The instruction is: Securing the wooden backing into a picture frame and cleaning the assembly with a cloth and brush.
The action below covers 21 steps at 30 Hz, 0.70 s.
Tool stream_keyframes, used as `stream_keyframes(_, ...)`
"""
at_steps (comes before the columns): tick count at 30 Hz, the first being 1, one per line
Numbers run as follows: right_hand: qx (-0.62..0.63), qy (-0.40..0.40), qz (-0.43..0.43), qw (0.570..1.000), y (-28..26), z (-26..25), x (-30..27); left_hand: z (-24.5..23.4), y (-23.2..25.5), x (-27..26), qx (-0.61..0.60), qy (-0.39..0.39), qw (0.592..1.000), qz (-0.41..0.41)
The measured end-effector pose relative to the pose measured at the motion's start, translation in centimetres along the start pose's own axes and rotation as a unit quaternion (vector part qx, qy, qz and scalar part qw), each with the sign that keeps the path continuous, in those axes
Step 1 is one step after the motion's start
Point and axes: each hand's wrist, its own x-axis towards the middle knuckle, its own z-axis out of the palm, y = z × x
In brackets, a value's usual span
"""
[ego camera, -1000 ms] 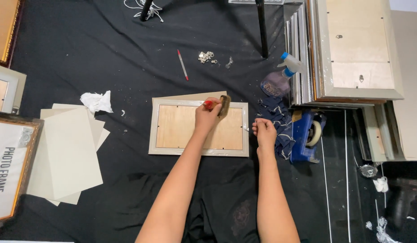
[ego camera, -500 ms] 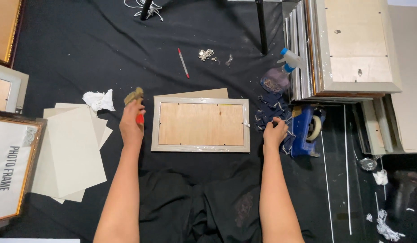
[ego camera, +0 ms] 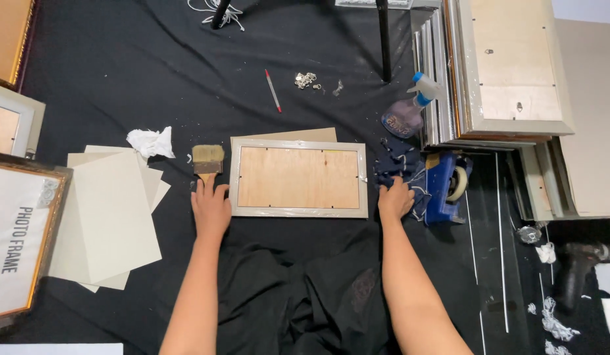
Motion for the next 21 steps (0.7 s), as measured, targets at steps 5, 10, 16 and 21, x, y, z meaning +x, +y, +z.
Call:
stream_keyframes(5,0.092,0.302,-0.083,0.945,0.3,-2.0,1.0,4.5,1.2,-1.1,-0.194,-0.053,0.967,-0.157)
stream_keyframes(10,0.465,0.184,-0.076,0.863,-3.6,-10.3,-2.8,3.0,0.9,-0.1,-0.247,-0.129,0.955,-0.104)
stream_keyframes(16,0.375,0.017,-0.015,0.927,-7.0,-5.3,-3.2,1.8,2.0,-0.3,-0.193,-0.218,0.950,-0.112)
stream_keyframes(21,0.107,0.049,-0.217,0.969,-10.2,6.6,-6.5,2.5,1.5,0.2,-0.193,-0.246,0.942,-0.120)
